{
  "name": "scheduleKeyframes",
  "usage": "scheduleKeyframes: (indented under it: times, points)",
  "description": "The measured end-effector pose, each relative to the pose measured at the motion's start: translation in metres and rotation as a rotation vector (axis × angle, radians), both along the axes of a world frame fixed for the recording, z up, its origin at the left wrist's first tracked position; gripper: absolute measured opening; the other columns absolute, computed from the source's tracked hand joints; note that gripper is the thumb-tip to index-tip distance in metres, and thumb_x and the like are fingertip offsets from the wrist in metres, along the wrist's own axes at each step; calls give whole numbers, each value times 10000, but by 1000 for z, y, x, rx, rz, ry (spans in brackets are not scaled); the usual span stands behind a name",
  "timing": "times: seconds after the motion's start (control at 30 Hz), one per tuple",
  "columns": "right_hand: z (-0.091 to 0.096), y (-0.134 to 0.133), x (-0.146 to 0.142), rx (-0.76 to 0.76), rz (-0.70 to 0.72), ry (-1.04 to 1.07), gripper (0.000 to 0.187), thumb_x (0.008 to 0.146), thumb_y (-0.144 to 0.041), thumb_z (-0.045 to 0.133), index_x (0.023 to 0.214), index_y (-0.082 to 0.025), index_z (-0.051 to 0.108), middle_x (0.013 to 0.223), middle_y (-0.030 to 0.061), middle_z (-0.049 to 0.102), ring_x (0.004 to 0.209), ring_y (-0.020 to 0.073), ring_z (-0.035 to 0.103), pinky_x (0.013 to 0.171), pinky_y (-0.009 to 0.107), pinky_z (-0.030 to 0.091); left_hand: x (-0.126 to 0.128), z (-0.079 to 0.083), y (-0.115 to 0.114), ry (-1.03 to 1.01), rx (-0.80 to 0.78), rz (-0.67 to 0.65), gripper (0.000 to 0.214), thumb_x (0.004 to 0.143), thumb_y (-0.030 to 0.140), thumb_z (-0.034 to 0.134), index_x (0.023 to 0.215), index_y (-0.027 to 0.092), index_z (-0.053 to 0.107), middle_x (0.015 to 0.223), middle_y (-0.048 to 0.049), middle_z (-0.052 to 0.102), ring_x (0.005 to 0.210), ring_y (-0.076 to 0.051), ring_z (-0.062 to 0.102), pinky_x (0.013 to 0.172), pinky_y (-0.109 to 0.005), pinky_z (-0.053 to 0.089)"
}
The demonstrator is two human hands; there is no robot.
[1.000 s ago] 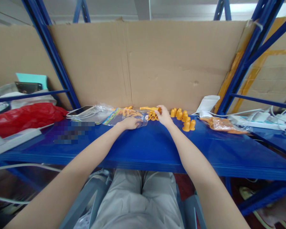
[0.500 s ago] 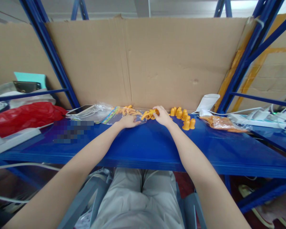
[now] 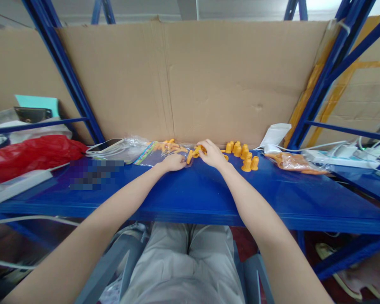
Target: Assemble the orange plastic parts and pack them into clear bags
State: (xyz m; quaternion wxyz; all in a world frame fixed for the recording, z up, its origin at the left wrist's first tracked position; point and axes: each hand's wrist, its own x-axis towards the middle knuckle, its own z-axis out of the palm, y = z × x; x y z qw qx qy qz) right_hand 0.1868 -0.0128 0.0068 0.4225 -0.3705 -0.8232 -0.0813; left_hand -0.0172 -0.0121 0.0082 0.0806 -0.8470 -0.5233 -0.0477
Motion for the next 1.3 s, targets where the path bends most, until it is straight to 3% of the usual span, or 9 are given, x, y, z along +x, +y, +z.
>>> scheduleKeyframes:
  times: [0.33,0.67,0.8,0.93,1.13,1.23,1.3]
  points:
    - [-2,7,2,2,-2,158,251,813,-195,532,1045,-188,630,1034,98,668,925,233,618,838,391,505,4,8,-13,-107,163,-49,327,953,282,381,950,122,665,962,-131,722,920,-239,681,772,-299,497]
    - [-11,10,-11,-65,61,213,230,823,-230,579,1043,-204,641,1061,88,682,988,231,622,895,401,486,11,4,-13,-178,178,-101,245,915,228,425,928,140,653,929,-105,715,898,-226,677,762,-296,496]
    - [-20,15,-19,-155,63,308,204,799,-231,599,999,-199,620,1097,92,676,1040,235,616,944,427,467,10,1,-8,-236,174,-123,239,904,204,424,912,136,653,891,-101,712,879,-223,673,733,-290,482]
    - [-30,23,-27,-330,39,413,205,729,-241,665,916,-193,595,1007,80,682,988,237,630,911,430,492,9,-2,-5,-276,174,-141,238,902,211,424,878,137,648,863,-98,705,832,-215,666,706,-284,466]
    - [-37,26,-24,-602,209,482,210,652,-232,721,787,-197,563,774,7,645,746,171,632,777,354,531,10,-5,-4,-281,169,-228,255,904,221,411,869,149,652,851,-87,704,819,-205,653,706,-280,466]
    - [-37,24,-17,-618,205,391,230,622,-238,759,777,-179,599,759,11,648,722,169,619,752,348,525,8,1,-5,-291,165,-229,294,926,244,381,897,158,660,884,-81,713,854,-202,659,744,-281,475]
    - [-36,23,-15,-573,152,315,242,628,-244,769,819,-163,645,786,25,665,744,181,623,753,355,521,2,9,-4,-295,195,-120,310,936,270,371,920,161,661,934,-95,718,916,-218,663,790,-295,481]
